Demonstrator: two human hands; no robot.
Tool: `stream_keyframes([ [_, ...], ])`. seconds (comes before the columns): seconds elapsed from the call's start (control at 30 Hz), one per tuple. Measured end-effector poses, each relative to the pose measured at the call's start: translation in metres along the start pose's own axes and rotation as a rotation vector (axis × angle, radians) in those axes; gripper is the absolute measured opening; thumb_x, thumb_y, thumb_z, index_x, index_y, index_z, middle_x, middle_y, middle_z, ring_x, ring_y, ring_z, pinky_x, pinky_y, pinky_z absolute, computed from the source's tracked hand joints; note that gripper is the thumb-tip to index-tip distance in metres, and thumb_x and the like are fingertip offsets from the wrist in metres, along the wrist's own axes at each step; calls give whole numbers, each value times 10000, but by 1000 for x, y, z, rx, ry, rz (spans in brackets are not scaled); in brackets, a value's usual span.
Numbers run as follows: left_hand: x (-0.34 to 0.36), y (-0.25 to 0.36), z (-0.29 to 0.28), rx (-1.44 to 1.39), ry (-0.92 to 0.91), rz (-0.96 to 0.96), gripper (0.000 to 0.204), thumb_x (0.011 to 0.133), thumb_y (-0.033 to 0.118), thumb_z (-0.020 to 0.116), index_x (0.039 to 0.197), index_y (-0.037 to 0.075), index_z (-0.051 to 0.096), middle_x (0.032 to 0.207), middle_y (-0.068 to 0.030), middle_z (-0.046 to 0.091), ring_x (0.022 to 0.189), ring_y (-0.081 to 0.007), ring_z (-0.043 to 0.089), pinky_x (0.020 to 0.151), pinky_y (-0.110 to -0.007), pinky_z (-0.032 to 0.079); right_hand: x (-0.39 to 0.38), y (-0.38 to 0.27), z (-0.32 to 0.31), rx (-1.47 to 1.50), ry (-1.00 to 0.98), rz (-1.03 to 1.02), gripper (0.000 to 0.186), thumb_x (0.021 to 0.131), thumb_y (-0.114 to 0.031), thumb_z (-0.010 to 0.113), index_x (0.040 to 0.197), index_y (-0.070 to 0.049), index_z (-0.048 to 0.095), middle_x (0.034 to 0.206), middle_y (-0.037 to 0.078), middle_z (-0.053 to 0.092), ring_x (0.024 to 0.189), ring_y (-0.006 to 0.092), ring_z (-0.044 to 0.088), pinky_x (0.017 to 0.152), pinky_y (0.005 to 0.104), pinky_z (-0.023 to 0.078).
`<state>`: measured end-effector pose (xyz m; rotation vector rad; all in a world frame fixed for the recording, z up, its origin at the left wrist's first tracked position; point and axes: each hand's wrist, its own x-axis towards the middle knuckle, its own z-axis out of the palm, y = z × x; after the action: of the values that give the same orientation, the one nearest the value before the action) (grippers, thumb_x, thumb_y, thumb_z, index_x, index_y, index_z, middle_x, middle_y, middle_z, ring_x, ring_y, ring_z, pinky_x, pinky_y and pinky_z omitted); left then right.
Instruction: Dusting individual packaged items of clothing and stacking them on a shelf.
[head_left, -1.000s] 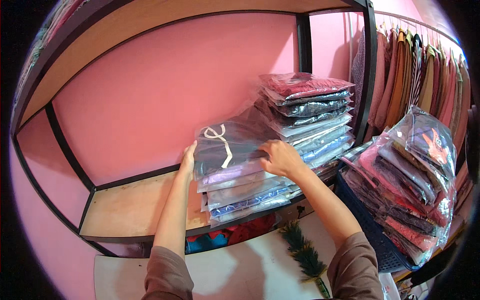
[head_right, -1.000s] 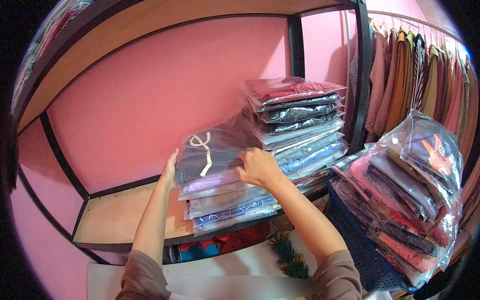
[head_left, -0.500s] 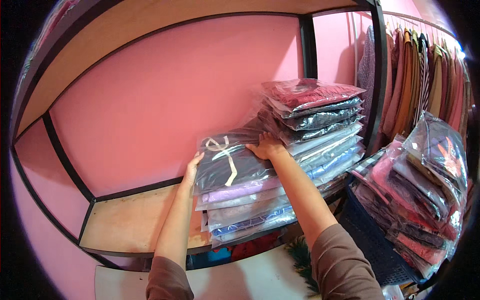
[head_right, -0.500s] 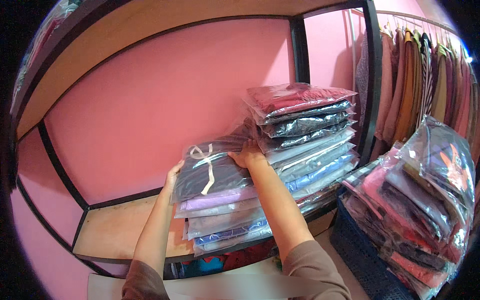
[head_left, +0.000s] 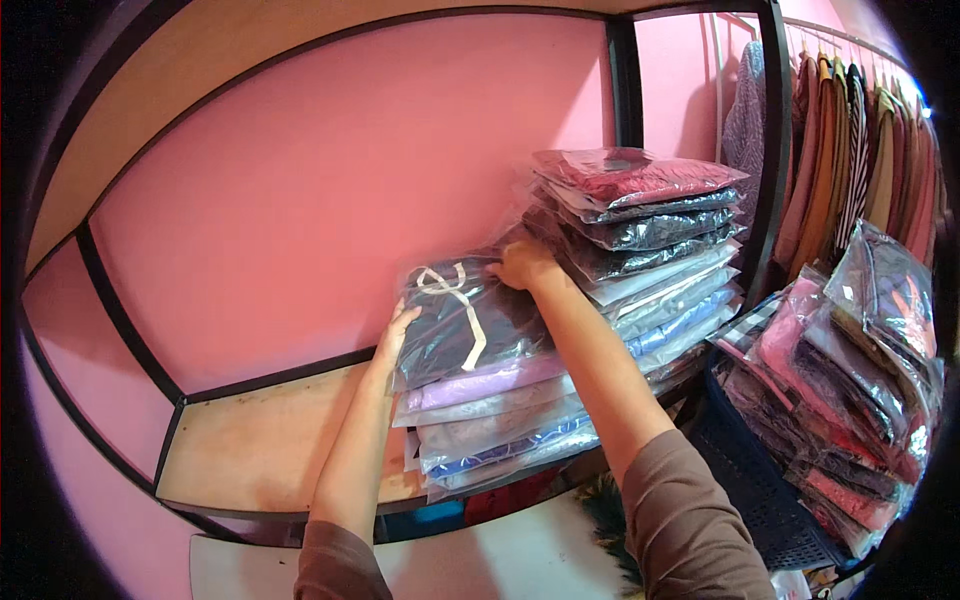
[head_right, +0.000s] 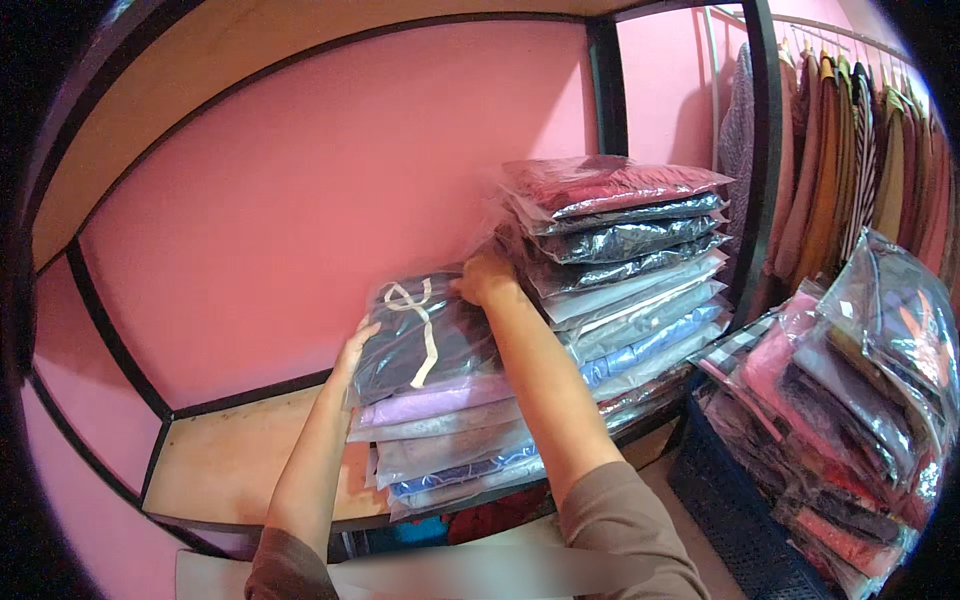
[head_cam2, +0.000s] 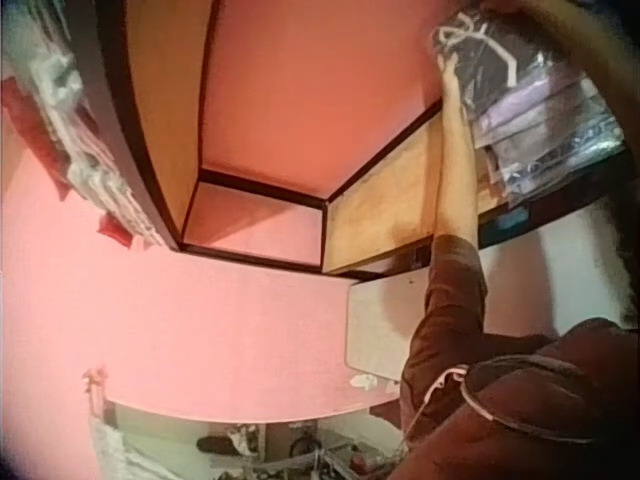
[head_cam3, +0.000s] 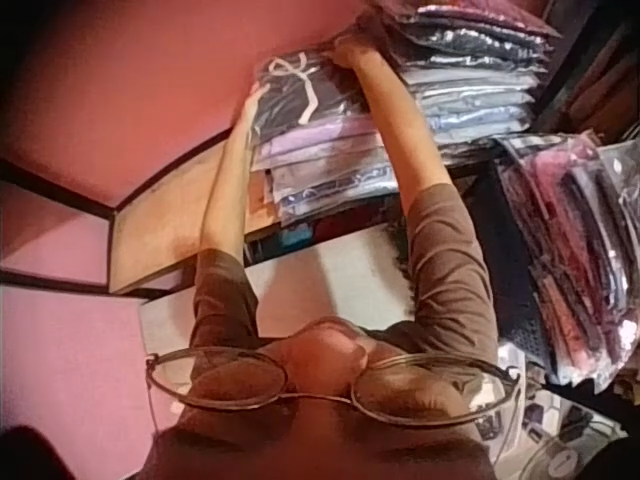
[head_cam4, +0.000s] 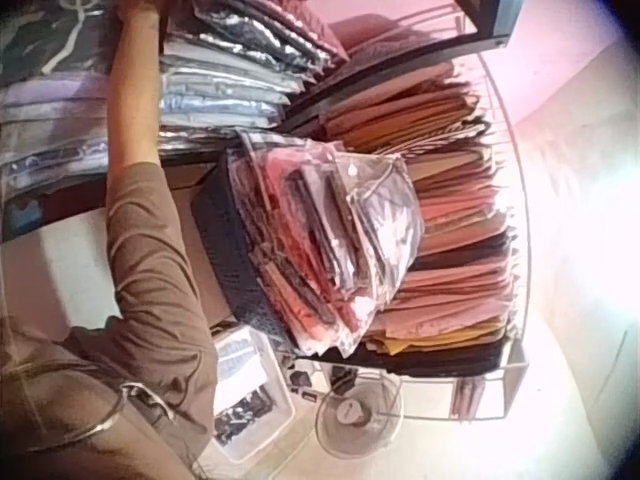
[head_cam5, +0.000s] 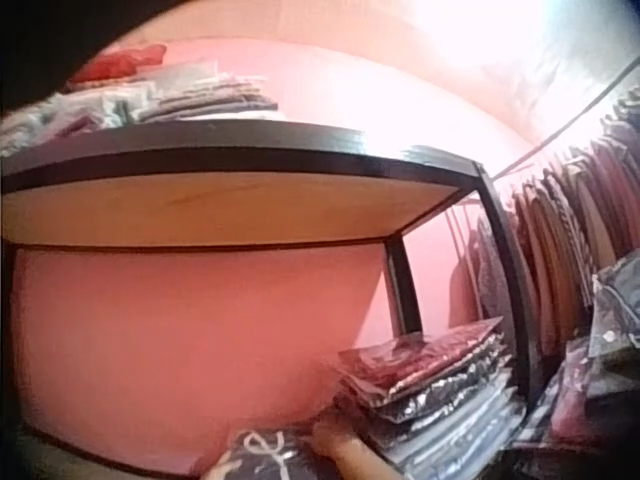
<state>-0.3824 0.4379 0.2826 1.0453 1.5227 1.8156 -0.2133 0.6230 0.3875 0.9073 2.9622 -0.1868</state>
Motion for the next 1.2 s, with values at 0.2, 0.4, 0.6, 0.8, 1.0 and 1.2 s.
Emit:
stream_keyframes([
  [0.2,-19,25,43,70,28,5,773,783,325,529,1319,-39,107,1343,-164,227,1251,-202,197,1005,-278,154,39,32,45,-101,268,231,907,730,-707,240,1303,-4,234,1364,145,222,1283,245,148,1050,349,50],
  [0.4,-6,-8,1,-253,98,65,661,826,278,475,1298,-70,169,1349,-149,222,1252,-183,193,1013,-277,148,35,20,40,-41,281,208,903,740,-697,238,1308,4,210,1367,162,203,1284,247,143,1050,347,53],
  [0.6,-18,-29,-33,-318,146,209,637,831,263,463,1298,-63,179,1357,-128,217,1247,-180,215,1020,-292,155,-22,-38,26,-75,396,-30,602,815,-460,415,1161,33,435,1164,193,471,1135,290,403,948,348,311],
  [0.8,-63,21,38,-367,53,113,605,849,291,415,1319,-6,177,1372,-99,210,1253,-187,217,1023,-298,154,-168,2,23,256,1133,-483,156,712,-157,613,813,-38,612,743,97,600,690,239,565,605,323,444],
  [1.0,-92,19,33,-74,115,263,584,885,381,298,1322,11,187,1382,-113,182,1272,-207,173,1033,-327,125,-236,81,74,635,1466,-28,109,744,-31,561,846,5,561,798,124,567,725,225,548,621,293,431],
  [1.2,-169,12,61,305,188,350,548,892,355,311,1297,-7,240,1358,-142,231,1256,-233,216,1021,-341,158,-345,85,264,575,857,71,266,744,-50,556,1001,1,506,949,166,543,867,317,527,765,367,422],
])
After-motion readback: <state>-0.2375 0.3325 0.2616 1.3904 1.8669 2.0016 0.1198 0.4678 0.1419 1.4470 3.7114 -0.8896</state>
